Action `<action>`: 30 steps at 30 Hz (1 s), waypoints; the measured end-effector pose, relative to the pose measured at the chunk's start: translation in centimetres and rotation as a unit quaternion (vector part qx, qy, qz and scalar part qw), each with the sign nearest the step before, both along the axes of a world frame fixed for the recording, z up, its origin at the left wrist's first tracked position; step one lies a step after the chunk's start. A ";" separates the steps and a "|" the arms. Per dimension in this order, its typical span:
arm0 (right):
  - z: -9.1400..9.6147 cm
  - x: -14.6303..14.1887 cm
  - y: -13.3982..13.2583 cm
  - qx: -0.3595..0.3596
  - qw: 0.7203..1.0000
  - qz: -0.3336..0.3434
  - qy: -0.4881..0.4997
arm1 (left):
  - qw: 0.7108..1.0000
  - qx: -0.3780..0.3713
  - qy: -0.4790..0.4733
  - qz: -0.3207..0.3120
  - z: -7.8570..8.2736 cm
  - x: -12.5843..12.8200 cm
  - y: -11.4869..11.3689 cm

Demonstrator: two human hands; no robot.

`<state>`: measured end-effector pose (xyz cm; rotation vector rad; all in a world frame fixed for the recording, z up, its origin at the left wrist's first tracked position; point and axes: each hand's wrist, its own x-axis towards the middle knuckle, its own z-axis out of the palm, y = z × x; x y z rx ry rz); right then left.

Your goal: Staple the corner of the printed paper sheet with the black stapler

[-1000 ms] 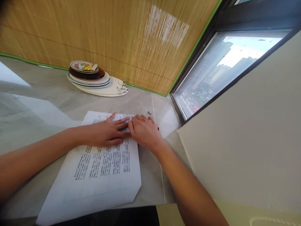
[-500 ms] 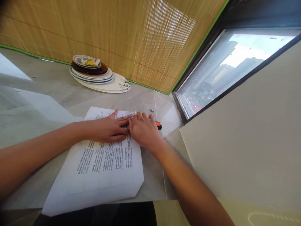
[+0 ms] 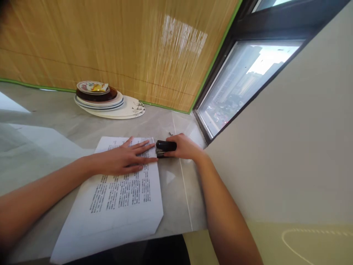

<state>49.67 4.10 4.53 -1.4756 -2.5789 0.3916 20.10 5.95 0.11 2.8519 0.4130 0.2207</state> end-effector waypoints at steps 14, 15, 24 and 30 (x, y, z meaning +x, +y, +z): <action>0.2 -12.0 -6.1 0.072 0.971 -0.155 0.166 | 0.863 0.049 -0.360 0.350 1.2 -3.1 3.5; -0.5 -13.8 -7.2 0.063 0.975 -0.141 0.160 | 0.860 0.044 -0.366 0.353 1.1 -3.3 3.6; -3.9 -11.7 -10.8 0.076 0.969 -0.204 0.119 | 0.847 0.018 -0.409 0.338 -0.2 -3.5 5.0; -2.4 -4.5 -7.7 0.053 0.951 -0.160 0.258 | 0.817 -0.001 -0.454 0.356 -0.4 -3.7 5.4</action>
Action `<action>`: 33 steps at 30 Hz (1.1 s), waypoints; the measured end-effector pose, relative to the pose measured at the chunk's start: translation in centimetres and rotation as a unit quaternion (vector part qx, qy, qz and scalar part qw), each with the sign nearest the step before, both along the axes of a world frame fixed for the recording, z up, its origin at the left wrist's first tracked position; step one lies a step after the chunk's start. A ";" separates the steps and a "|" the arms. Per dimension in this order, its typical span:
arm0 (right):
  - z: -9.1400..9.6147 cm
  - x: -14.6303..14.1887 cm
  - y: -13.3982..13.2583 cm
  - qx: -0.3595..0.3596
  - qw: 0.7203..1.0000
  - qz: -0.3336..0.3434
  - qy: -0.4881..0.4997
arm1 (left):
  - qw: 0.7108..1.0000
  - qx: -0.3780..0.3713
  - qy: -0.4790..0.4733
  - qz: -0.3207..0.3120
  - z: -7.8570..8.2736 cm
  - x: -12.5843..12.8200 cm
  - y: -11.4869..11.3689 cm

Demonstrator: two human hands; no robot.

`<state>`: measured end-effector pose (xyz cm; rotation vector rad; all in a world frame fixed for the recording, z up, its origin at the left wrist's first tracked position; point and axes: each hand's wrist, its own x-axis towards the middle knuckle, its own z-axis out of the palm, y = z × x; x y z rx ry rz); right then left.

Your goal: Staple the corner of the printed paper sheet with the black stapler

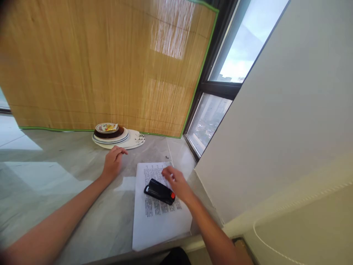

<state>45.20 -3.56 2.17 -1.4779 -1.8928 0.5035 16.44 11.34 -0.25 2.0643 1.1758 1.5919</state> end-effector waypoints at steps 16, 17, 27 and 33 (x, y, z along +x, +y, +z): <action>-4.1 -13.7 11.3 -0.008 0.975 0.016 -0.221 | 0.994 -0.007 -0.066 0.084 0.4 -1.3 0.5; -4.0 -15.4 11.9 0.004 0.976 0.030 -0.214 | 0.992 0.006 -0.070 0.105 0.3 -1.7 0.7; -3.6 -15.4 10.0 0.039 0.957 0.205 -0.204 | 0.982 0.046 -0.074 0.169 0.2 -3.3 1.2; -3.5 -7.8 8.7 0.006 0.969 0.160 -0.189 | 0.990 -0.049 0.116 0.069 -1.0 -1.5 1.4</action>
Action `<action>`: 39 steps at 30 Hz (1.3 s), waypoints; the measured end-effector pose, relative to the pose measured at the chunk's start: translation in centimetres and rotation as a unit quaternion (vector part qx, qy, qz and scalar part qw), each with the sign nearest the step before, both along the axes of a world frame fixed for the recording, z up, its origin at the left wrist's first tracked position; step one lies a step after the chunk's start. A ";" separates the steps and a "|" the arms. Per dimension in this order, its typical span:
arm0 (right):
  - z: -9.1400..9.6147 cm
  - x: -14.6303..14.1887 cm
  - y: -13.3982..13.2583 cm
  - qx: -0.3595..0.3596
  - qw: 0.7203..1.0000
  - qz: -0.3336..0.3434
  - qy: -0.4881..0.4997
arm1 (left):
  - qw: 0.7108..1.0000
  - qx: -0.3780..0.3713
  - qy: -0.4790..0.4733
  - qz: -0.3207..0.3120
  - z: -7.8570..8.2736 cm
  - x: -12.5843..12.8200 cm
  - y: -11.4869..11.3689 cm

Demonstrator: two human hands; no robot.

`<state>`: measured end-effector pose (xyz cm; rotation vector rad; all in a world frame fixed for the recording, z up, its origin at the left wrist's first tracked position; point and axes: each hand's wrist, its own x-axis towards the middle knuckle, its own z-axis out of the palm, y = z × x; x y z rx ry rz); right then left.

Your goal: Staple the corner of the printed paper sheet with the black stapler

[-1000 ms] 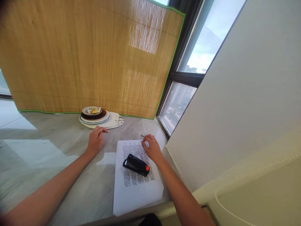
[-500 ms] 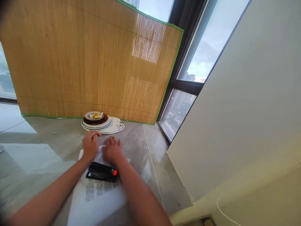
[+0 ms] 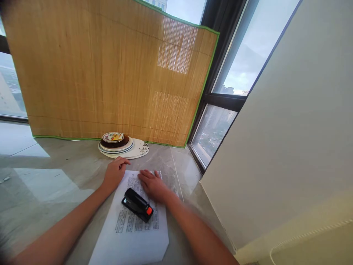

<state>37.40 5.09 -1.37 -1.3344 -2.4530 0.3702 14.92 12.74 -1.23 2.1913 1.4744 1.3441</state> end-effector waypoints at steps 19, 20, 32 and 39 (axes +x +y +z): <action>5.6 1.2 -4.6 -0.025 0.995 0.066 0.075 | 0.948 -0.109 0.264 0.141 -0.2 1.1 -1.9; 5.8 1.4 -4.5 -0.021 0.993 0.067 0.095 | 0.948 -0.111 0.264 0.142 -0.2 1.1 -1.9; 4.6 2.7 -2.5 -0.049 0.976 0.132 0.165 | 0.970 -0.090 0.222 -0.033 0.2 1.9 -1.7; 5.0 7.3 0.0 -0.268 0.905 0.233 0.235 | 0.980 -0.089 0.171 -0.044 -0.6 1.9 -1.0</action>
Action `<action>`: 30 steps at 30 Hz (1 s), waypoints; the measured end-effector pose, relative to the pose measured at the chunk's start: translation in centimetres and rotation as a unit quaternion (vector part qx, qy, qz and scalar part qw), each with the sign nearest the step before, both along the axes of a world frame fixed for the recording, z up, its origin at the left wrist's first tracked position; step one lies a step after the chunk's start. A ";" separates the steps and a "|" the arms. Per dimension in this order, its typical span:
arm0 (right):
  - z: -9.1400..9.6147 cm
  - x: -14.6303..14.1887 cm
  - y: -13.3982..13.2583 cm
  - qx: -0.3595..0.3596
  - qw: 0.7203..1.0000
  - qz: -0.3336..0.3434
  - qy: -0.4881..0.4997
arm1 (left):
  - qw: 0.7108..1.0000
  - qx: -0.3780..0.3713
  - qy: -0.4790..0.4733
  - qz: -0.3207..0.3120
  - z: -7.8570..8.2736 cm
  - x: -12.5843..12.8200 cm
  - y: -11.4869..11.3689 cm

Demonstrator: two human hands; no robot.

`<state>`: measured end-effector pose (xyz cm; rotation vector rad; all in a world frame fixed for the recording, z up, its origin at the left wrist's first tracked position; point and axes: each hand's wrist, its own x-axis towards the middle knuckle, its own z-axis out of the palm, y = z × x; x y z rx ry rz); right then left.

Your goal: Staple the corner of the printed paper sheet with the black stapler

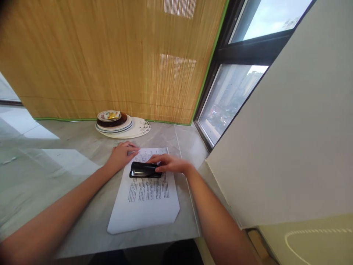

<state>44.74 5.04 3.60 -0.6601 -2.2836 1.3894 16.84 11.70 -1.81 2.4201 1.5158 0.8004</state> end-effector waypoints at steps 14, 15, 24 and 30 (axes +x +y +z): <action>-1.1 -2.8 -1.1 0.182 0.980 -0.079 -0.028 | 0.996 -0.005 -0.093 -0.006 -0.4 -0.6 1.0; -1.2 -2.9 -1.1 0.174 0.981 -0.083 -0.029 | 0.992 0.006 -0.130 -0.002 0.0 -0.5 0.9; -2.2 -2.8 -0.5 0.340 0.875 -0.341 0.047 | 0.703 -0.376 -0.592 -0.115 1.8 1.3 -0.6; -2.5 -3.9 -0.5 0.491 0.822 -0.278 -0.077 | 0.643 -0.454 -0.599 -0.145 1.2 1.1 -0.5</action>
